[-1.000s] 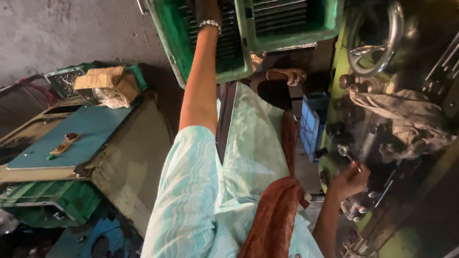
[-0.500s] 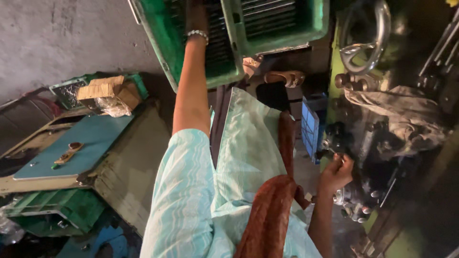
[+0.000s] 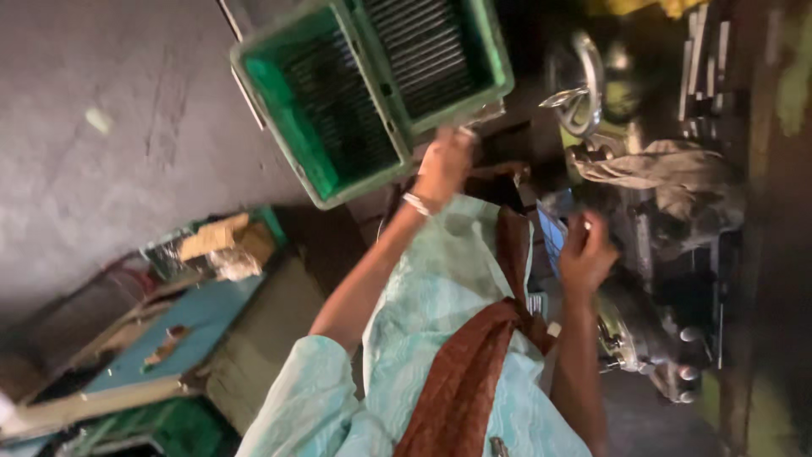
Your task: The person operates a metal press machine by inserting cylindrical metal rods into the press, actuating the lever to shape them, and then removing the finished pieces. The person places the finished metal pieces into a green plastic bin below the machine.
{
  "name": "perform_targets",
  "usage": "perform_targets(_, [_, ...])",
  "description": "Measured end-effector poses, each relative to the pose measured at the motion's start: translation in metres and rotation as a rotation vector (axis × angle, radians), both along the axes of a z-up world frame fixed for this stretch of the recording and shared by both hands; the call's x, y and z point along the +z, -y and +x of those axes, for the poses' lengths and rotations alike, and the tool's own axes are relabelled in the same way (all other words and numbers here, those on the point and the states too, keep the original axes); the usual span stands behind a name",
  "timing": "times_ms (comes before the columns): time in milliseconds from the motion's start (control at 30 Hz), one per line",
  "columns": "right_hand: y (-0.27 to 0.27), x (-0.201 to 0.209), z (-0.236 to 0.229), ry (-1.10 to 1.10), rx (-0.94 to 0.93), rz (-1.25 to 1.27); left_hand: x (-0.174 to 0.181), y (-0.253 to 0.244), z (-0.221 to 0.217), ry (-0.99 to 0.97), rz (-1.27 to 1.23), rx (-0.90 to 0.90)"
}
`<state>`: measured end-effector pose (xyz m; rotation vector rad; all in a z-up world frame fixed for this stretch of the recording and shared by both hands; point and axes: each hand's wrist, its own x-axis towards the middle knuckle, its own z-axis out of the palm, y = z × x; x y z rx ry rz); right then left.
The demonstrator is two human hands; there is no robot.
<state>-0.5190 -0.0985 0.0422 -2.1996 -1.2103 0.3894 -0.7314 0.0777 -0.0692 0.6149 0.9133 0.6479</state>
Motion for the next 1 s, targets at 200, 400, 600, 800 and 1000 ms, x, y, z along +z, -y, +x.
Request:
perform_targets(200, [-0.056,0.053,-0.009,-0.013,-0.276,0.438,0.139,-0.008,0.073,0.002,0.179,-0.624])
perform_targets(400, [-0.052,0.096,-0.008,0.135,-0.169,0.496,0.211,-0.035,0.094,0.186,-0.047,-0.845])
perform_targets(600, [-0.032,0.129,0.008,0.42,0.144,0.443,0.221,-0.035,0.094,0.142,-0.28,-1.045])
perform_targets(800, [-0.022,0.17,0.036,0.704,0.563,0.425,0.23,-0.036,0.099,0.064,-0.348,-1.205])
perform_targets(1000, [-0.019,0.212,0.065,0.924,0.906,0.34,0.224,-0.032,0.111,0.061,-0.435,-1.394])
